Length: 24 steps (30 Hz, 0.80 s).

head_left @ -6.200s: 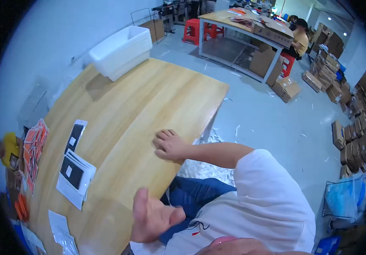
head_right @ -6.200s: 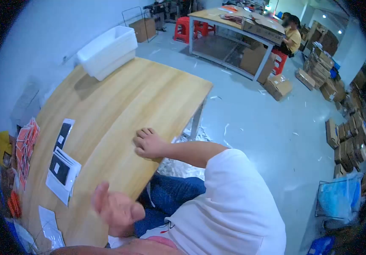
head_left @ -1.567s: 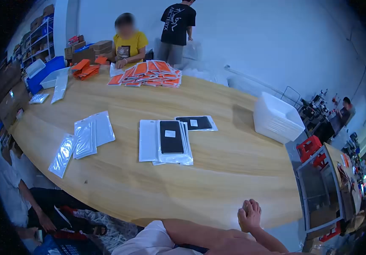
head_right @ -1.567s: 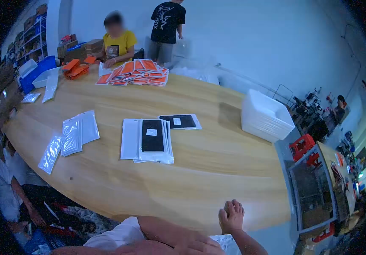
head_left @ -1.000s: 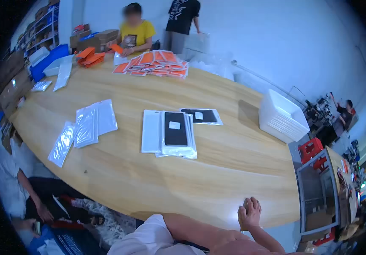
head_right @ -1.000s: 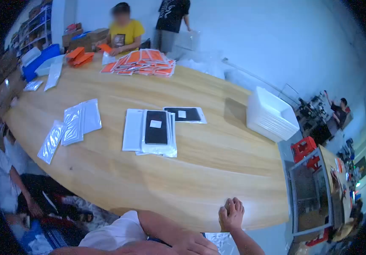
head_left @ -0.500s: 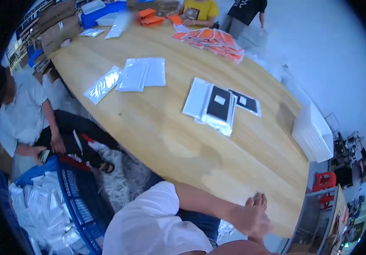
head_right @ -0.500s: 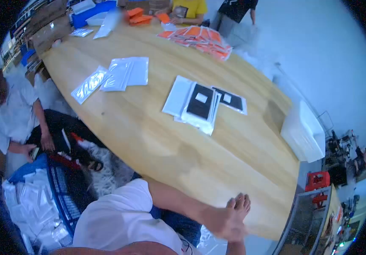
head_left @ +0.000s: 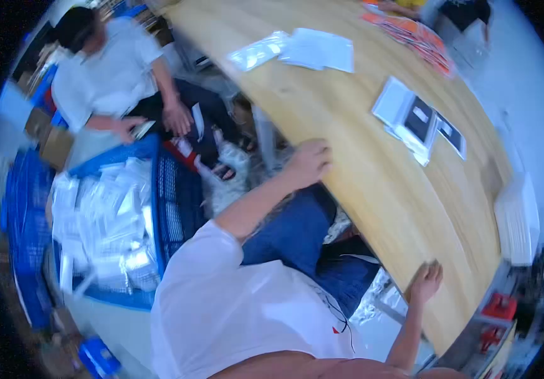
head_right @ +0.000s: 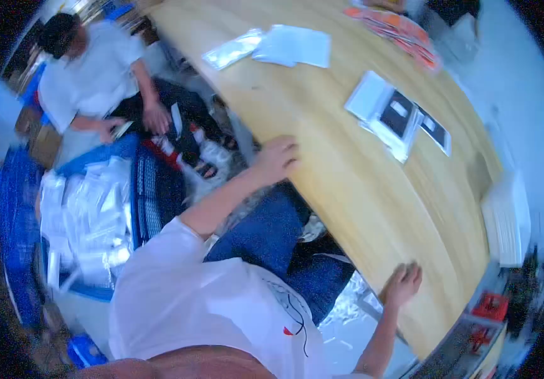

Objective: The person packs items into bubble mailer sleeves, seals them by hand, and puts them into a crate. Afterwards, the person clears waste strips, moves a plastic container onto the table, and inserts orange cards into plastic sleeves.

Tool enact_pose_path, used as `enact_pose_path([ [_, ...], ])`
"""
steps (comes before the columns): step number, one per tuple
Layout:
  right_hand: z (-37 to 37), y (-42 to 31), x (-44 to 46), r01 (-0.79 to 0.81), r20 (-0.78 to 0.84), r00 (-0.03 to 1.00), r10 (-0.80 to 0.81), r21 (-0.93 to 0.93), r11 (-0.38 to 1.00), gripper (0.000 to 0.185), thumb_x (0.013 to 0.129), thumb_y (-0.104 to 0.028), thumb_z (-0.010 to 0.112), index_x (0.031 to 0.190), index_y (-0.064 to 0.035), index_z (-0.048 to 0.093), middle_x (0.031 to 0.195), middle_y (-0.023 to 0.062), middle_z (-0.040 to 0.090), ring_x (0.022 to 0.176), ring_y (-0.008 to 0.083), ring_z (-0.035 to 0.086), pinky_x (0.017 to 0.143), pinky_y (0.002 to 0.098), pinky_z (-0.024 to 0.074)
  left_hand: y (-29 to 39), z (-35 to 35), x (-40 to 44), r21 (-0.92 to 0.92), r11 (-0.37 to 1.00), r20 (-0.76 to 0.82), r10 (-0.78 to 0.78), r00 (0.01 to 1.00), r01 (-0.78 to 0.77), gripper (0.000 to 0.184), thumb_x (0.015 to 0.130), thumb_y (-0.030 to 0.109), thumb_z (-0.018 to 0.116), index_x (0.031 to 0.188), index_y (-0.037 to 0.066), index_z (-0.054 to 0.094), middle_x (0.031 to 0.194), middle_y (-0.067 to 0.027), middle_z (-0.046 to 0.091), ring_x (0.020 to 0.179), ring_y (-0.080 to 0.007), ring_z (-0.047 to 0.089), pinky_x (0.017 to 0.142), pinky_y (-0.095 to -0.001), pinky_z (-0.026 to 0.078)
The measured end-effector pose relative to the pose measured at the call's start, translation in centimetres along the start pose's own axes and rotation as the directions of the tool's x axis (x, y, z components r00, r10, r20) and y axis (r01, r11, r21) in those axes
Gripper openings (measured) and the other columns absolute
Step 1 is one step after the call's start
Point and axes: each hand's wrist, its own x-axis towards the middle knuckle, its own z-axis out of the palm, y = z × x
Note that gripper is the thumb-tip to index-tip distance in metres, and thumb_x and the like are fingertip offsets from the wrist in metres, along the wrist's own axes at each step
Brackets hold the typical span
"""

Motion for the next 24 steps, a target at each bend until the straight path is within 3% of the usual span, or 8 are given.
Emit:
enact_pose_path([
  [1, -0.1, 0.1, 0.0, 0.006, 0.021, 1.000, -0.007, 0.048, 0.999, 0.044, 0.092, -0.033, 0.048, 0.123, -0.0023, 0.056, 0.130, 0.0210, 0.050, 0.116, 0.0373, 0.049, 0.098, 0.0412, 0.0399, -0.4, 0.4, -0.5, 0.058, 0.993, 0.038, 0.101, 0.994, -0.103, 0.017, 0.079, 0.017, 0.056, 0.091, 0.006, 0.057, 0.105, -0.0103, 0.054, 0.097, -0.0298, 0.054, 0.087, -0.0370, 0.042],
  [2, -0.1, 0.1, -0.2, 0.056, 0.044, 0.997, -0.059, 0.060, 0.997, 0.044, 0.092, -0.033, 0.048, 0.123, -0.0023, 0.056, 0.130, 0.0210, 0.050, 0.116, 0.0373, 0.049, 0.098, 0.0412, 0.0399, 0.9, -0.1, -0.6, 0.057, 0.998, -0.055, -0.026, 0.998, 0.029, 0.020, 0.080, 0.021, 0.053, 0.094, 0.006, 0.055, 0.106, -0.0095, 0.053, 0.104, -0.0287, 0.050, 0.094, -0.0382, 0.036],
  [4, -0.1, 0.5, -0.4, 0.068, -0.012, 0.997, -0.070, -0.091, 0.994, 0.044, 0.094, -0.034, 0.046, 0.122, -0.0006, 0.056, 0.127, 0.0212, 0.052, 0.114, 0.0368, 0.051, 0.097, 0.0390, 0.0415, 1.5, -0.1, -0.5, 0.064, 0.997, -0.134, -0.041, 0.990, 0.050, 0.022, 0.080, 0.022, 0.052, 0.096, 0.006, 0.055, 0.105, -0.0096, 0.053, 0.105, -0.0284, 0.048, 0.095, -0.0393, 0.033],
  [7, -0.4, 1.0, -0.1, 0.107, 0.004, 0.994, -0.107, -0.085, 0.991, 0.046, 0.095, -0.037, 0.044, 0.122, -0.0015, 0.056, 0.127, 0.0197, 0.053, 0.114, 0.0363, 0.051, 0.097, 0.0390, 0.0409, 1.8, -0.9, -0.6, 0.068, 0.991, -0.110, -0.110, 0.988, 0.118, 0.026, 0.079, 0.021, 0.053, 0.099, 0.004, 0.055, 0.109, -0.0114, 0.053, 0.104, -0.0301, 0.049, 0.095, -0.0408, 0.034],
  [12, -0.1, 0.9, -0.2, 0.157, 0.029, 0.987, -0.156, -0.045, 0.987, 0.046, 0.095, -0.038, 0.044, 0.121, -0.0010, 0.057, 0.124, 0.0199, 0.055, 0.111, 0.0357, 0.053, 0.095, 0.0396, 0.0424, 1.5, 0.0, -1.3, 0.151, 0.985, -0.135, -0.063, 0.989, 0.083, 0.026, 0.078, 0.023, 0.053, 0.096, 0.005, 0.056, 0.108, -0.0121, 0.053, 0.103, -0.0281, 0.048, 0.090, -0.0380, 0.034],
  [20, 0.6, 2.7, 0.5, 0.152, 0.026, 0.988, -0.152, -0.003, 0.988, 0.044, 0.096, -0.034, 0.043, 0.119, 0.0004, 0.057, 0.120, 0.0206, 0.056, 0.107, 0.0359, 0.055, 0.092, 0.0397, 0.0439, 2.5, 0.6, -1.6, 0.180, 0.968, -0.146, -0.146, 0.978, 0.172, 0.028, 0.077, 0.025, 0.054, 0.094, 0.004, 0.057, 0.105, -0.0153, 0.054, 0.101, -0.0323, 0.047, 0.091, -0.0452, 0.032],
  [24, 0.6, 2.9, 0.5, 0.159, 0.043, 0.987, -0.158, -0.021, 0.987, 0.045, 0.096, -0.036, 0.042, 0.120, -0.0008, 0.057, 0.120, 0.0185, 0.058, 0.107, 0.0352, 0.055, 0.093, 0.0390, 0.0433, 2.5, 1.6, -1.7, 0.209, 0.966, -0.265, -0.097, 0.959, 0.156, 0.026, 0.076, 0.024, 0.053, 0.091, 0.003, 0.057, 0.101, -0.0166, 0.054, 0.098, -0.0337, 0.046, 0.089, -0.0485, 0.031],
])
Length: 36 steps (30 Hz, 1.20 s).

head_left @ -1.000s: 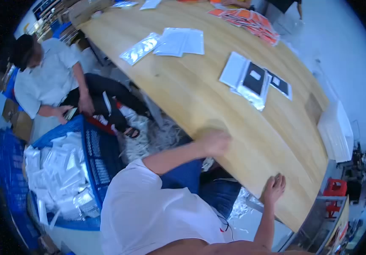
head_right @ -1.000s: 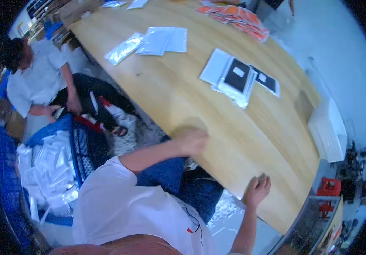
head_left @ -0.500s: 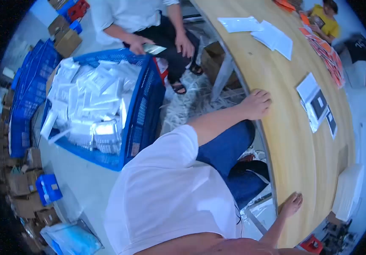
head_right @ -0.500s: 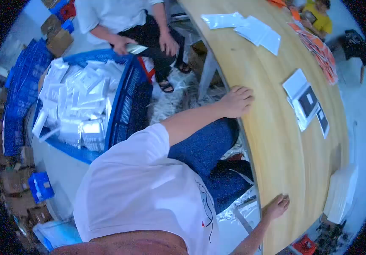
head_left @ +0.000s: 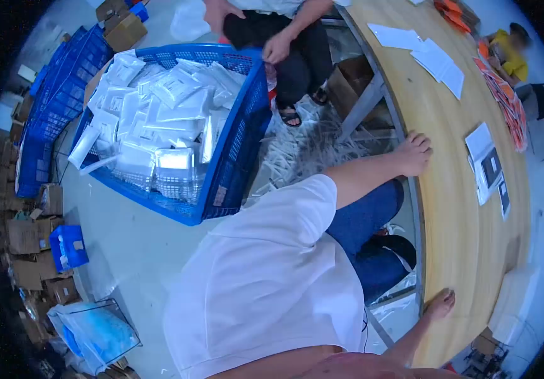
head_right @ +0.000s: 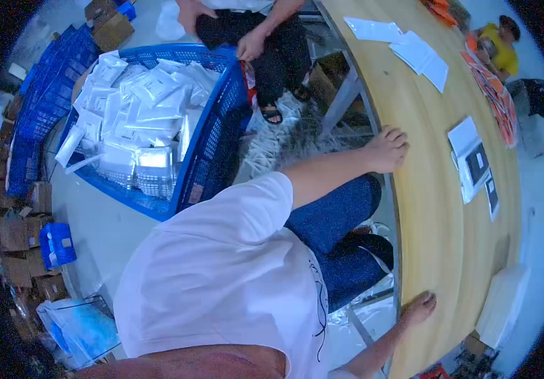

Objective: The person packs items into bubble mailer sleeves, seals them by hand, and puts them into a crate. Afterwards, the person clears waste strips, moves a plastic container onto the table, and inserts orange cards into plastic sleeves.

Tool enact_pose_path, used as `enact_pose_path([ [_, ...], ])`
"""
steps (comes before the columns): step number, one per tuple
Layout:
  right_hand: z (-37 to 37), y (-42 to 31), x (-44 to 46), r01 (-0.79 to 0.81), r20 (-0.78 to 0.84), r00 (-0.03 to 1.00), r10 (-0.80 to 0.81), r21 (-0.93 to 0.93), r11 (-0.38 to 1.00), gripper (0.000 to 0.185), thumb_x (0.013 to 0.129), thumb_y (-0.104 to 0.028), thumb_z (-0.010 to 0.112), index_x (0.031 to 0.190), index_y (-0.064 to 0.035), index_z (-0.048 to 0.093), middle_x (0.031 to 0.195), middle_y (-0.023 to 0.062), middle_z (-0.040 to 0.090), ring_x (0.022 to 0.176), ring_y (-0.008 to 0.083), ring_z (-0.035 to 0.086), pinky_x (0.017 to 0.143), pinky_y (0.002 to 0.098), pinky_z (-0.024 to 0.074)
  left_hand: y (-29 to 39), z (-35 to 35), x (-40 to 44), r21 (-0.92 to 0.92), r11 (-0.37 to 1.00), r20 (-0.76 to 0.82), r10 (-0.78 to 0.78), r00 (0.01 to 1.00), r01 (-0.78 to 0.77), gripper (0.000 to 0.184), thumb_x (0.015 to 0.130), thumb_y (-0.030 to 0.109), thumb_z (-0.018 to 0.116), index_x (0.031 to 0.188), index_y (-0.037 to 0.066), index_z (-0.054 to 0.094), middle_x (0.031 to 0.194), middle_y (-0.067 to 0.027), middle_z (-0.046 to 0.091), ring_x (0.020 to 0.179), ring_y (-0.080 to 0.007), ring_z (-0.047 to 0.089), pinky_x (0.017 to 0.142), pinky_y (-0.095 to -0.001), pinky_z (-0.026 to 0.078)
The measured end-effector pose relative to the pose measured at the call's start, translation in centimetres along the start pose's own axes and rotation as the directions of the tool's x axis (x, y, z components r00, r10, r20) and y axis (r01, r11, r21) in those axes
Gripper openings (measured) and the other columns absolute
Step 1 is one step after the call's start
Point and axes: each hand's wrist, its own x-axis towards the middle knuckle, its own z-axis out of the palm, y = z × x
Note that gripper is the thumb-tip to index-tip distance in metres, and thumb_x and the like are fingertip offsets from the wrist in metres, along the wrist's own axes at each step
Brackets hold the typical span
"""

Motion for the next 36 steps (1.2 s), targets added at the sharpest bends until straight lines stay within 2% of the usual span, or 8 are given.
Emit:
enact_pose_path([
  [8, -0.8, -1.6, -0.3, 0.068, 0.041, 0.997, -0.064, -0.114, 0.991, 0.038, 0.095, -0.022, 0.045, 0.118, 0.0064, 0.054, 0.115, 0.0228, 0.058, 0.107, 0.0359, 0.054, 0.093, 0.0384, 0.0431, 0.7, -1.2, 0.5, 0.014, 0.999, 0.066, -0.029, 0.997, 0.028, 0.029, 0.075, 0.026, 0.053, 0.091, 0.002, 0.055, 0.101, -0.0181, 0.051, 0.098, -0.0340, 0.045, 0.090, -0.0478, 0.032],
  [10, -2.2, -3.8, -0.8, -0.119, 0.032, 0.993, 0.116, 0.134, 0.984, 0.033, 0.093, -0.014, 0.049, 0.119, 0.0059, 0.053, 0.115, 0.0232, 0.057, 0.106, 0.0360, 0.054, 0.093, 0.0382, 0.0442, 0.8, -1.7, 0.6, -0.001, 1.000, 0.094, -0.013, 0.996, 0.013, 0.030, 0.077, 0.026, 0.052, 0.095, 0.001, 0.054, 0.102, -0.0187, 0.050, 0.100, -0.0347, 0.043, 0.090, -0.0478, 0.032],
  [12, 1.6, 1.4, -0.1, 0.151, -0.063, 0.985, -0.162, -0.160, 0.975, 0.042, 0.097, -0.029, 0.041, 0.121, 0.0027, 0.055, 0.118, 0.0215, 0.057, 0.106, 0.0370, 0.054, 0.093, 0.0386, 0.0424, 0.5, -1.0, 0.5, -0.046, 0.999, 0.129, -0.012, 0.992, 0.019, 0.030, 0.079, 0.024, 0.051, 0.098, 0.000, 0.053, 0.104, -0.0192, 0.050, 0.104, -0.0356, 0.041, 0.092, -0.0476, 0.030],
  [16, 3.6, 1.6, 0.2, -0.026, -0.181, 0.983, 0.027, 0.007, 1.000, 0.042, 0.096, -0.029, 0.041, 0.117, 0.0037, 0.057, 0.116, 0.0225, 0.057, 0.106, 0.0380, 0.054, 0.094, 0.0387, 0.0420, 0.6, -2.5, 1.2, -0.019, 0.999, 0.145, 0.050, 0.988, -0.048, 0.031, 0.080, 0.023, 0.050, 0.100, 0.000, 0.052, 0.106, -0.0194, 0.048, 0.106, -0.0356, 0.040, 0.093, -0.0476, 0.029],
  [20, 6.1, 2.8, 1.3, 0.213, -0.578, 0.760, -0.298, -0.212, 0.954, 0.006, 0.086, -0.009, 0.046, 0.091, -0.0066, 0.047, 0.092, 0.0140, 0.054, 0.084, 0.0314, 0.055, 0.074, 0.0405, 0.0488, 0.7, -3.5, 1.4, 0.040, 0.992, 0.201, 0.108, 0.974, -0.119, 0.025, 0.080, 0.021, 0.049, 0.096, 0.002, 0.049, 0.105, -0.0199, 0.048, 0.100, -0.0363, 0.042, 0.092, -0.0469, 0.030],
  [26, 8.2, 5.4, 2.2, 0.226, -0.571, 0.771, -0.283, -0.170, 0.959, 0.008, 0.089, -0.011, 0.042, 0.090, -0.0063, 0.048, 0.093, 0.0158, 0.054, 0.082, 0.0336, 0.055, 0.074, 0.0398, 0.0482, 0.7, -2.5, 0.9, 0.033, 0.998, 0.135, 0.056, 0.989, -0.061, 0.028, 0.081, 0.022, 0.049, 0.100, 0.002, 0.048, 0.108, -0.0204, 0.047, 0.101, -0.0368, 0.042, 0.093, -0.0472, 0.029],
  [31, 6.4, 5.1, 1.3, 0.029, -0.209, 0.977, -0.035, -0.028, 0.999, 0.036, 0.095, -0.024, 0.045, 0.114, 0.0034, 0.058, 0.114, 0.0227, 0.058, 0.105, 0.0378, 0.054, 0.092, 0.0390, 0.0435, 0.7, -1.9, 0.5, -0.009, 0.998, 0.108, 0.057, 0.993, -0.057, 0.027, 0.081, 0.021, 0.049, 0.100, 0.001, 0.049, 0.109, -0.0208, 0.048, 0.104, -0.0372, 0.042, 0.094, -0.0474, 0.029],
  [36, 7.1, 4.1, 1.7, 0.245, -0.551, 0.784, -0.286, -0.148, 0.958, 0.010, 0.089, -0.013, 0.041, 0.086, -0.0057, 0.048, 0.088, 0.0154, 0.054, 0.081, 0.0335, 0.055, 0.072, 0.0394, 0.0479, 0.4, -1.2, 0.2, -0.078, 0.997, 0.188, -0.008, 0.982, 0.023, 0.033, 0.084, 0.021, 0.048, 0.108, -0.001, 0.051, 0.117, -0.0196, 0.047, 0.112, -0.0356, 0.039, 0.099, -0.0464, 0.027],
])
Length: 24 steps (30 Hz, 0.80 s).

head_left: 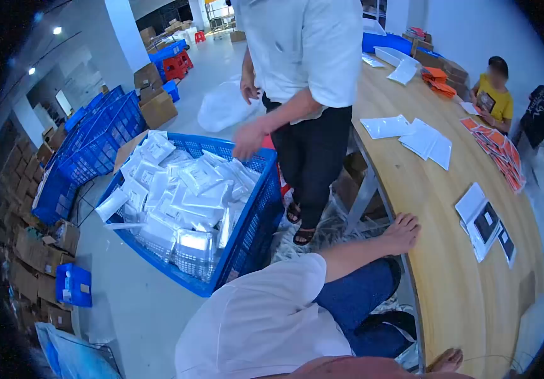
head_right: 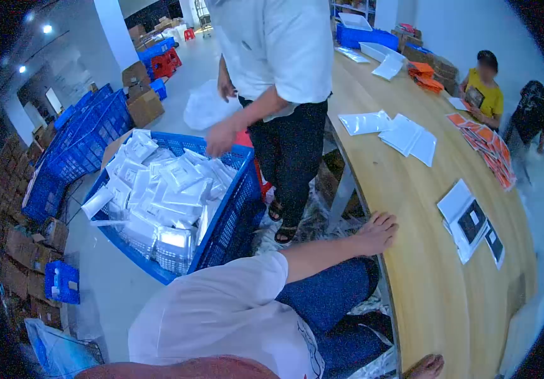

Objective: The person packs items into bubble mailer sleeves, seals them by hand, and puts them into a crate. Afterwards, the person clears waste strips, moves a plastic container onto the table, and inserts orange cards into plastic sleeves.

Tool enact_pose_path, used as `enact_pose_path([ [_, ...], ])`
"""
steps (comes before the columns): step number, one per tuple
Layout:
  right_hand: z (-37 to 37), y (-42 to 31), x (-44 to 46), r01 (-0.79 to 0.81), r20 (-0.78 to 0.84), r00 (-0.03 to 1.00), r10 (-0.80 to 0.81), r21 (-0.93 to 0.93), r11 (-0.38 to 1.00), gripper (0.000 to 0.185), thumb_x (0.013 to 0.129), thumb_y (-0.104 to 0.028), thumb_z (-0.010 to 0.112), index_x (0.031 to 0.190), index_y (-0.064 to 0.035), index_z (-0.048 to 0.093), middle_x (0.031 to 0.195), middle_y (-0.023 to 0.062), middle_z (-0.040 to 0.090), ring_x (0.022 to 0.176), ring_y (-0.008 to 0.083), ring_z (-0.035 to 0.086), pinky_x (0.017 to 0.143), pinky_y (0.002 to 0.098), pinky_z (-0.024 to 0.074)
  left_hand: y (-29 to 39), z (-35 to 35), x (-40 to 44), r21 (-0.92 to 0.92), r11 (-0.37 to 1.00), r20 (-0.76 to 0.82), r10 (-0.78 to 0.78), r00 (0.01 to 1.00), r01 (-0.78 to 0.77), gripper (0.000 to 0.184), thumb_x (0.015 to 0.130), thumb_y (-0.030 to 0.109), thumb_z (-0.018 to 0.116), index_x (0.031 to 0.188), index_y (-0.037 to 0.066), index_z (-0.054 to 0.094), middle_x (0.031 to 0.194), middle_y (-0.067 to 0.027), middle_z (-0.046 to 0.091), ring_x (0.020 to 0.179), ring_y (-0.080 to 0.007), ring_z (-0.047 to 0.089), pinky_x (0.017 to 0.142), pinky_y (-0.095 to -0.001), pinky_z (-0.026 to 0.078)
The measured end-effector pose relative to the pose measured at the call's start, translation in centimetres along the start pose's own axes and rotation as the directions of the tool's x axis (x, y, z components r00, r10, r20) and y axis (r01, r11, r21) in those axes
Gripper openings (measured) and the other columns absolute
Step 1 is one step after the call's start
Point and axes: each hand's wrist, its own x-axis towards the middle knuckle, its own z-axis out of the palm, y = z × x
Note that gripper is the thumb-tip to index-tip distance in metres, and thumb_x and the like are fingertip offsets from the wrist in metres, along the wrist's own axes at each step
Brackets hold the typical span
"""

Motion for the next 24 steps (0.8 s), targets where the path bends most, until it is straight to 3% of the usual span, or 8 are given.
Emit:
enact_pose_path([
  [5, 0.3, -0.1, 0.4, -0.027, -0.046, 0.999, 0.030, 0.066, 0.997, 0.010, 0.087, -0.013, 0.043, 0.081, -0.0069, 0.047, 0.082, 0.0140, 0.054, 0.077, 0.0334, 0.055, 0.067, 0.0413, 0.0479, -0.3, 0.7, -0.2, 0.039, 0.999, -0.090, 0.033, 0.995, -0.029, 0.029, 0.080, 0.022, 0.050, 0.101, 0.002, 0.052, 0.111, -0.0188, 0.049, 0.107, -0.0351, 0.042, 0.095, -0.0472, 0.029],
  [9, 0.7, 3.1, -0.1, 0.233, 0.228, 0.950, -0.214, -0.057, 0.971, 0.015, 0.089, -0.017, 0.045, 0.082, -0.0062, 0.052, 0.082, 0.0143, 0.055, 0.073, 0.0340, 0.055, 0.063, 0.0428, 0.0476, -0.2, 0.6, -0.2, 0.082, 0.995, -0.089, 0.055, 0.994, -0.048, 0.028, 0.080, 0.022, 0.050, 0.099, 0.002, 0.055, 0.112, -0.0181, 0.051, 0.107, -0.0345, 0.043, 0.096, -0.0475, 0.029],
  [11, 0.7, 1.0, 0.0, 0.011, 0.032, 0.999, -0.017, 0.178, 0.984, 0.016, 0.090, -0.020, 0.050, 0.087, -0.0058, 0.056, 0.084, 0.0139, 0.057, 0.071, 0.0343, 0.055, 0.060, 0.0433, 0.0473, 0.2, 0.3, 0.0, 0.085, 0.996, -0.063, 0.026, 0.998, -0.020, 0.028, 0.081, 0.022, 0.049, 0.101, 0.002, 0.055, 0.114, -0.0182, 0.051, 0.108, -0.0349, 0.043, 0.097, -0.0473, 0.028],
  [14, 0.3, 0.3, 0.8, 0.022, 0.075, 0.996, -0.043, 0.262, 0.965, 0.019, 0.089, -0.023, 0.058, 0.091, -0.0043, 0.058, 0.085, 0.0134, 0.059, 0.070, 0.0331, 0.056, 0.059, 0.0411, 0.0475, -0.1, 1.0, -0.2, 0.084, 0.996, 0.021, -0.039, 0.999, 0.037, 0.030, 0.084, 0.020, 0.047, 0.106, 0.002, 0.054, 0.118, -0.0185, 0.051, 0.113, -0.0361, 0.042, 0.100, -0.0467, 0.027],
  [15, 0.1, 0.2, 1.1, 0.037, 0.084, 0.995, -0.061, 0.264, 0.964, 0.019, 0.089, -0.023, 0.058, 0.091, -0.0043, 0.058, 0.085, 0.0134, 0.059, 0.070, 0.0331, 0.056, 0.059, 0.0411, 0.0475, -0.5, 1.8, -0.2, 0.121, 0.993, -0.052, 0.013, 0.999, -0.006, 0.028, 0.082, 0.022, 0.048, 0.101, 0.002, 0.056, 0.113, -0.0180, 0.052, 0.108, -0.0354, 0.044, 0.097, -0.0471, 0.028],
  [17, -0.3, -0.5, 1.6, 0.029, 0.162, 0.984, -0.074, 0.269, 0.963, 0.020, 0.090, -0.021, 0.056, 0.096, -0.0028, 0.058, 0.092, 0.0155, 0.059, 0.077, 0.0341, 0.056, 0.066, 0.0407, 0.0471, -1.2, 2.8, 0.0, 0.164, 0.986, -0.116, 0.056, 0.992, -0.037, 0.027, 0.081, 0.024, 0.049, 0.096, 0.002, 0.058, 0.109, -0.0175, 0.053, 0.103, -0.0347, 0.045, 0.094, -0.0475, 0.029],
  [19, -0.8, -1.2, 2.2, 0.017, 0.246, 0.966, -0.086, 0.270, 0.963, 0.022, 0.091, -0.020, 0.054, 0.101, -0.0013, 0.058, 0.098, 0.0176, 0.059, 0.085, 0.0351, 0.056, 0.073, 0.0403, 0.0467, -1.2, 3.5, 0.1, 0.197, 0.980, 0.019, 0.003, 1.000, -0.006, 0.031, 0.084, 0.023, 0.047, 0.106, 0.002, 0.056, 0.116, -0.0172, 0.052, 0.110, -0.0339, 0.044, 0.094, -0.0458, 0.031],
  [24, -1.6, -2.7, 3.1, -0.016, 0.444, 0.890, -0.104, 0.259, 0.966, 0.030, 0.093, -0.016, 0.048, 0.115, 0.0024, 0.059, 0.113, 0.0228, 0.059, 0.103, 0.0377, 0.056, 0.090, 0.0393, 0.0457, -1.1, 4.1, 0.4, 0.215, 0.977, 0.060, 0.003, 0.998, -0.015, 0.031, 0.085, 0.024, 0.047, 0.106, 0.003, 0.056, 0.116, -0.0164, 0.052, 0.108, -0.0329, 0.044, 0.093, -0.0448, 0.030],
])
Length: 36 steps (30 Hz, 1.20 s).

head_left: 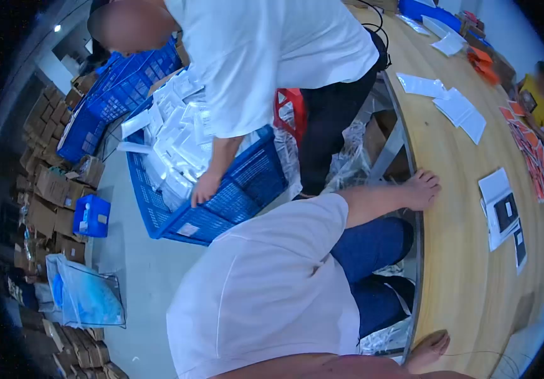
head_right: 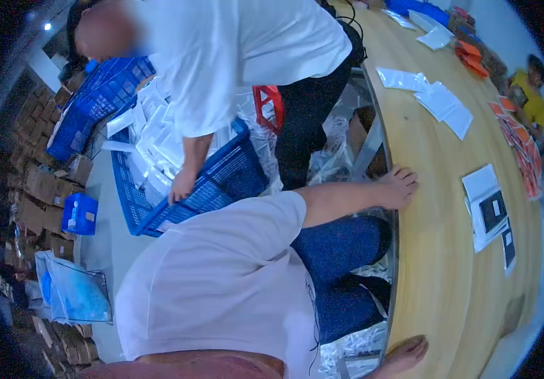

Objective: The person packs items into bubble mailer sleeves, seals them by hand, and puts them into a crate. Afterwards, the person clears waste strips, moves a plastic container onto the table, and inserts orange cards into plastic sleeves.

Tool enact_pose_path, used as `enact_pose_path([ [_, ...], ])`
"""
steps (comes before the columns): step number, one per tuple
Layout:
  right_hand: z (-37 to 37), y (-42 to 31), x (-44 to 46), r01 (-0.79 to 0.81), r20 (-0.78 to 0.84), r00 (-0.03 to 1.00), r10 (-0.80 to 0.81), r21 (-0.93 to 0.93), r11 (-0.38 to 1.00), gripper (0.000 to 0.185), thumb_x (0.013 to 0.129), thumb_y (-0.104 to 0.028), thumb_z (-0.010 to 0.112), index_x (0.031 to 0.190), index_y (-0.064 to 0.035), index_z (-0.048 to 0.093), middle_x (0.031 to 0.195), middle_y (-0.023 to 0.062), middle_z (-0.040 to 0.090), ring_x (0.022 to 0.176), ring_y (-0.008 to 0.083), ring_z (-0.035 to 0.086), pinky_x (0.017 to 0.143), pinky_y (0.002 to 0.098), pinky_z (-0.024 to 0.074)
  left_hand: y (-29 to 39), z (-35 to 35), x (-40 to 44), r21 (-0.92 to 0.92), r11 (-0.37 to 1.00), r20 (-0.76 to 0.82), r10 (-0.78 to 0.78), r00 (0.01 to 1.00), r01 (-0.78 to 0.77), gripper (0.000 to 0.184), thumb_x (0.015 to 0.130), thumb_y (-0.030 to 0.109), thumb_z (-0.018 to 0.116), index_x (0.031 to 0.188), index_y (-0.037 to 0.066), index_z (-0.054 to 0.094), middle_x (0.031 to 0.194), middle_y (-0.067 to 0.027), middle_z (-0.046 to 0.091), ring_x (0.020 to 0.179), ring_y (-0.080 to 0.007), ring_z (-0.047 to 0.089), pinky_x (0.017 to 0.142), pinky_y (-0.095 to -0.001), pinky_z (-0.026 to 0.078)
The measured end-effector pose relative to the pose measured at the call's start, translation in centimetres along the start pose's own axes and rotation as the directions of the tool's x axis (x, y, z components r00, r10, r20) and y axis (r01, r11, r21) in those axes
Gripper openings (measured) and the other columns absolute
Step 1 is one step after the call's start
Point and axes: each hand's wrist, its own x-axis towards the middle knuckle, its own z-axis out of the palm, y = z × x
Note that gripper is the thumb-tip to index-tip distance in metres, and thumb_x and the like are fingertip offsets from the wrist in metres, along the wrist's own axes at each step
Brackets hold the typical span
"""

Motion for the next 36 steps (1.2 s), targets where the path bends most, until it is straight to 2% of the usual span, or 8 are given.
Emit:
enact_pose_path([
  [11, 7.0, 2.2, 3.2, 0.088, -0.041, 0.995, -0.086, 0.059, 0.994, 0.026, 0.092, -0.009, 0.052, 0.113, 0.0039, 0.060, 0.113, 0.0229, 0.059, 0.100, 0.0385, 0.058, 0.089, 0.0398, 0.0469, -1.5, 7.1, 0.6, 0.112, 0.993, 0.138, -0.060, 0.989, 0.044, 0.033, 0.087, 0.025, 0.045, 0.110, 0.005, 0.055, 0.119, -0.0132, 0.050, 0.110, -0.0308, 0.043, 0.095, -0.0441, 0.030],
  [15, 9.2, 2.3, 3.5, 0.068, -0.051, 0.997, -0.061, 0.127, 0.990, 0.026, 0.093, -0.010, 0.052, 0.113, 0.0044, 0.059, 0.114, 0.0228, 0.058, 0.099, 0.0387, 0.058, 0.088, 0.0396, 0.0471, -2.4, 9.3, 0.7, 0.090, 0.996, 0.096, -0.020, 0.995, 0.011, 0.032, 0.086, 0.026, 0.045, 0.108, 0.004, 0.055, 0.116, -0.0145, 0.049, 0.105, -0.0326, 0.043, 0.091, -0.0492, 0.030],
  [26, 8.3, 0.9, 4.4, 0.017, -0.075, 0.997, 0.000, 0.222, 0.975, 0.026, 0.093, -0.012, 0.052, 0.110, 0.0055, 0.060, 0.114, 0.0231, 0.058, 0.099, 0.0389, 0.058, 0.088, 0.0395, 0.0474, -3.1, 9.8, 1.0, 0.090, 0.995, 0.013, 0.044, 0.999, -0.045, 0.030, 0.086, 0.023, 0.045, 0.108, 0.005, 0.055, 0.115, -0.0132, 0.048, 0.105, -0.0325, 0.043, 0.090, -0.0474, 0.032],
  [30, 6.8, 0.2, 4.3, -0.044, -0.070, 0.996, 0.063, 0.252, 0.967, 0.025, 0.092, -0.014, 0.054, 0.107, 0.0056, 0.062, 0.112, 0.0229, 0.059, 0.099, 0.0381, 0.058, 0.089, 0.0393, 0.0473, -2.5, 9.0, 1.2, 0.090, 0.996, 0.191, -0.044, 0.981, 0.027, 0.030, 0.083, 0.022, 0.047, 0.107, 0.005, 0.055, 0.116, -0.0136, 0.047, 0.107, -0.0316, 0.042, 0.090, -0.0484, 0.032],
  [32, 6.9, 0.3, 4.2, -0.115, -0.045, 0.990, 0.136, 0.317, 0.942, 0.026, 0.091, -0.015, 0.056, 0.105, 0.0057, 0.063, 0.112, 0.0228, 0.060, 0.100, 0.0366, 0.058, 0.089, 0.0385, 0.0470, -1.9, 8.0, 2.2, 0.087, 0.996, 0.126, 0.020, 0.992, -0.032, 0.023, 0.079, 0.019, 0.050, 0.092, 0.002, 0.059, 0.099, -0.0171, 0.056, 0.089, -0.0345, 0.053, 0.078, -0.0462, 0.042],
  [34, 5.6, 0.0, 3.6, -0.133, -0.060, 0.985, 0.162, 0.328, 0.935, 0.027, 0.089, -0.014, 0.056, 0.106, 0.0059, 0.062, 0.112, 0.0232, 0.060, 0.100, 0.0367, 0.058, 0.089, 0.0388, 0.0469, -1.4, 7.0, 2.3, 0.006, 0.997, -0.044, 0.078, 0.996, -0.078, 0.021, 0.076, 0.017, 0.051, 0.087, 0.002, 0.060, 0.092, -0.0171, 0.058, 0.079, -0.0362, 0.055, 0.070, -0.0469, 0.044],
  [35, 4.5, -0.2, 3.6, -0.109, -0.070, 0.987, 0.144, 0.371, 0.922, 0.028, 0.088, -0.013, 0.057, 0.107, 0.0060, 0.061, 0.112, 0.0236, 0.060, 0.100, 0.0368, 0.058, 0.089, 0.0392, 0.0469, -1.2, 6.3, 2.8, 0.035, 0.990, 0.029, 0.134, 0.991, -0.135, 0.022, 0.073, 0.017, 0.052, 0.087, 0.001, 0.060, 0.095, -0.0182, 0.058, 0.078, -0.0372, 0.055, 0.069, -0.0486, 0.044],
  [36, 3.6, -0.6, 3.7, -0.143, -0.065, 0.981, 0.185, 0.410, 0.901, 0.026, 0.087, -0.012, 0.057, 0.105, 0.0059, 0.062, 0.111, 0.0229, 0.060, 0.099, 0.0361, 0.058, 0.089, 0.0384, 0.0467, -0.8, 5.5, 2.9, 0.082, 0.997, 0.296, -0.028, 0.955, 0.004, 0.023, 0.073, 0.018, 0.053, 0.088, 0.002, 0.060, 0.097, -0.0168, 0.058, 0.085, -0.0352, 0.054, 0.072, -0.0472, 0.043],
])
